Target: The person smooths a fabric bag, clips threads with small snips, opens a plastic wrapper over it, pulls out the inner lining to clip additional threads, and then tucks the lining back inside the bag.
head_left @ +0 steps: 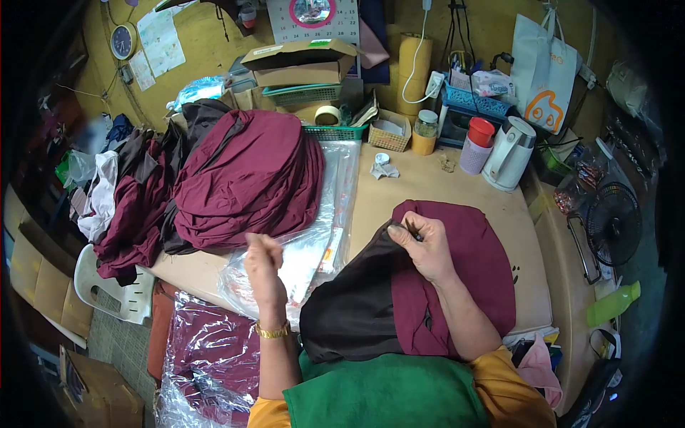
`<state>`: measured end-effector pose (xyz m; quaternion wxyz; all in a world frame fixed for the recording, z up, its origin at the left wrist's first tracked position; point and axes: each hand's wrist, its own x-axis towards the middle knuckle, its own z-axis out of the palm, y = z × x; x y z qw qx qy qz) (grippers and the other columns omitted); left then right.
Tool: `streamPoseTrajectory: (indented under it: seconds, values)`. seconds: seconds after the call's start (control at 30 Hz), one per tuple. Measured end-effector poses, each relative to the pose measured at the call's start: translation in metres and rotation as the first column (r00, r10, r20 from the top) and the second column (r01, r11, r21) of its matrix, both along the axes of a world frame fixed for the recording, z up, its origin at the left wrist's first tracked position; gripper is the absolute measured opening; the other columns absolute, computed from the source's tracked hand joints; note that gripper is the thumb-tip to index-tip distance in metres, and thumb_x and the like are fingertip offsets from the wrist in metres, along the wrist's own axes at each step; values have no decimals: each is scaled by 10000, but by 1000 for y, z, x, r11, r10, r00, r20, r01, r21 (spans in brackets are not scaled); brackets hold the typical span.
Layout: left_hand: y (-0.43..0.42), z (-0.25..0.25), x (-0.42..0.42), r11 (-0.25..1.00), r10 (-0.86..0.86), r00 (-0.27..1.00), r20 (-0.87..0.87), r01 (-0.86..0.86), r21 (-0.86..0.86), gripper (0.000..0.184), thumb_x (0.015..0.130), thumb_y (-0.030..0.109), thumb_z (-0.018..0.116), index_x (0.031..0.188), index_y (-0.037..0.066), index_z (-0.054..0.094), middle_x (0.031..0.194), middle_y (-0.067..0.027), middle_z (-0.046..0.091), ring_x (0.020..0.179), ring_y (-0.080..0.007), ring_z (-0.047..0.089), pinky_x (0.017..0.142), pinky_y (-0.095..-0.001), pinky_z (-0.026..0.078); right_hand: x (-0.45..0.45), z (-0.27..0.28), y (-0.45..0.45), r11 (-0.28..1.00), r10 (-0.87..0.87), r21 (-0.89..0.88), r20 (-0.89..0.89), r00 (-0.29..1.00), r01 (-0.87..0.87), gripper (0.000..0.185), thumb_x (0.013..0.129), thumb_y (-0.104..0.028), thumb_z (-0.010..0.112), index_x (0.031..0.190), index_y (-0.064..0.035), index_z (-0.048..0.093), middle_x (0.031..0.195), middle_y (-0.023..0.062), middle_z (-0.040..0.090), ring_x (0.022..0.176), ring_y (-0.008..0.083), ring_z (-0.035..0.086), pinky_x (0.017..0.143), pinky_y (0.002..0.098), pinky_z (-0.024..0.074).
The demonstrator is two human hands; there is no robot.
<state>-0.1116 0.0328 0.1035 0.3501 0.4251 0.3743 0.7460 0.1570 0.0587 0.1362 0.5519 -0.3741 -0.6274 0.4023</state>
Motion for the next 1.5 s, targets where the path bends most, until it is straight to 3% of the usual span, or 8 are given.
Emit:
streamPoseTrajectory:
  seconds: [0.13,0.5,0.7,0.83,1.13,1.23,1.33,1.5]
  values:
    - [-16,20,48,973,-227,813,-535,208,-98,710,787,103,744,1427,57,441,1223,-99,570,1154,-204,542,962,-352,429,-13,-10,-4,998,46,27,82,996,-48,333,866,-170,767,668,-28,540,630,-41,477,583,36,358,511,253,294]
    - [10,11,41,982,-128,854,504,180,-55,311,1021,240,546,748,93,582,735,13,532,692,-84,491,642,-237,399,-17,-20,-12,993,115,-51,145,983,-108,223,854,-171,770,793,2,644,631,-23,554,611,38,449,563,247,387]
    - [-4,15,21,994,-107,982,-153,108,-3,294,1022,287,511,1026,24,643,879,-35,601,870,-141,567,826,-296,442,-16,-27,-7,986,142,-105,107,984,-131,215,879,-161,751,781,-5,639,644,-59,547,601,12,426,533,230,355]
    - [-27,17,53,983,-176,600,-781,142,-113,261,881,142,712,1090,-5,656,922,-114,664,861,-151,618,792,-305,488,-17,-19,-2,990,107,-82,-76,991,-113,111,896,-78,709,841,-1,651,743,-35,626,673,15,516,598,220,433]
    - [-47,-17,43,969,-59,690,-721,-133,-206,213,939,165,645,860,-28,688,612,-170,576,512,-196,517,538,-328,435,47,11,77,955,-265,83,-180,947,283,124,909,-145,698,919,-23,678,704,-42,611,552,29,517,494,190,407]
    - [-47,-19,42,961,-31,615,-788,-198,-192,245,953,179,624,816,-19,666,593,-187,531,487,-264,483,517,-355,413,49,7,97,957,-285,-88,-142,948,275,159,906,-81,676,1025,24,673,926,58,691,824,132,631,777,278,501]
    - [-41,-32,43,949,5,631,-776,-248,-196,292,962,191,610,761,-19,622,576,-199,465,468,-278,447,501,-380,382,19,14,71,690,-607,571,123,785,444,301,906,-76,643,1178,46,606,1212,200,622,1173,350,581,1002,383,445]
    - [-31,-56,32,933,0,707,-707,-255,-255,332,971,202,598,731,-25,577,569,-191,425,469,-228,429,504,-382,368,-4,-53,-19,967,-166,256,627,761,-1,565,687,125,596,1240,11,599,1425,181,492,1108,325,645,885,379,552]
